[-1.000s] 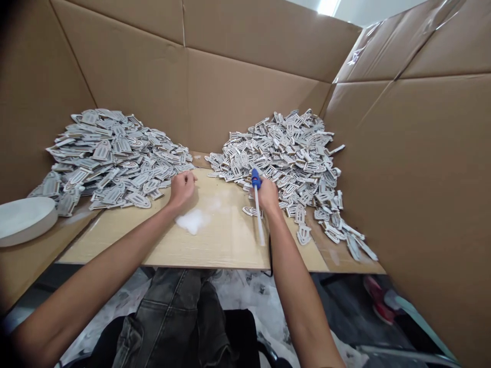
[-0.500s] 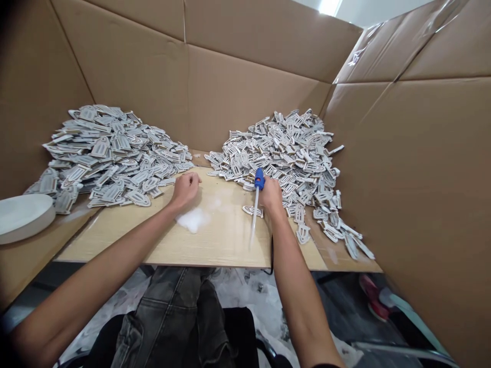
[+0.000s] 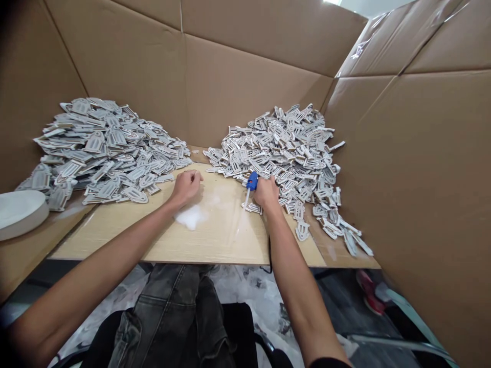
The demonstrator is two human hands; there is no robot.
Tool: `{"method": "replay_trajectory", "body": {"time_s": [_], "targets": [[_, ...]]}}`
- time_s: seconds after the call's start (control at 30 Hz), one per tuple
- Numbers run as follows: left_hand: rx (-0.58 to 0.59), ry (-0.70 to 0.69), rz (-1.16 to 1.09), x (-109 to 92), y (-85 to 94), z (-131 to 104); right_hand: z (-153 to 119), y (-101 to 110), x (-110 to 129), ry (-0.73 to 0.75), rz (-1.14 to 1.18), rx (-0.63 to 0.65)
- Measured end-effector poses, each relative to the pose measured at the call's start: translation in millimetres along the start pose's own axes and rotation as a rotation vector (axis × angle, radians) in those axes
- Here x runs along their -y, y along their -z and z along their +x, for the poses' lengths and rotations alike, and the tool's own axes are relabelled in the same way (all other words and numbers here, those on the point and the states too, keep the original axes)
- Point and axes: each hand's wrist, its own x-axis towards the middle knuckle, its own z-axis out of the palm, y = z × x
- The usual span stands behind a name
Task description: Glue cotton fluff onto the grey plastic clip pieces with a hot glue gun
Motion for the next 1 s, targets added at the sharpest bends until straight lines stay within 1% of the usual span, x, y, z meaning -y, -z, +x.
{"method": "replay_trajectory", "body": {"time_s": [0.1,0.13,0.17,0.27,0.37,0.47,0.53,0.57,0.63,0.73,0.8,0.9,1.0], "targets": [[0.001,0.002,-0.004,0,0.2,-1,4,-1,1,-0.024,-0.020,-0.044],[-0.004,0.002,-0.008,0,0.4,-1,6,-1,-1,-0.036,0.010,-0.070],[-0.010,0.002,-0.015,0,0.5,-1,7,0,-3,-0.051,0.092,-0.111],[-0.014,-0.008,-0.053,-2,0.9,-1,15,2,-9,-0.104,0.467,-0.267],[0.038,-0.041,-0.105,-5,0.7,0,21,2,-7,-0.123,0.804,-0.382],[0.094,-0.086,-0.105,-8,0.1,-1,26,1,1,-0.091,1.185,-0.407],[0.110,-0.104,-0.088,-10,-0.1,-1,26,1,5,-0.081,1.356,-0.398],[0.114,-0.109,-0.083,-10,-0.2,-2,26,1,6,-0.084,1.402,-0.403],[0.115,-0.115,-0.077,-10,-0.6,-2,26,2,7,-0.082,1.414,-0.435],[0.119,-0.125,-0.074,-8,-1.8,-3,25,3,5,-0.100,1.315,-0.545],[0.123,-0.132,-0.078,-6,-2.5,-3,25,2,4,-0.133,1.269,-0.576],[0.143,-0.136,-0.131,-8,-0.7,-3,26,0,5,-0.161,1.332,-0.492],[0.230,-0.149,-0.233,-19,3.4,2,27,-1,11,-0.154,1.494,-0.425]]}}
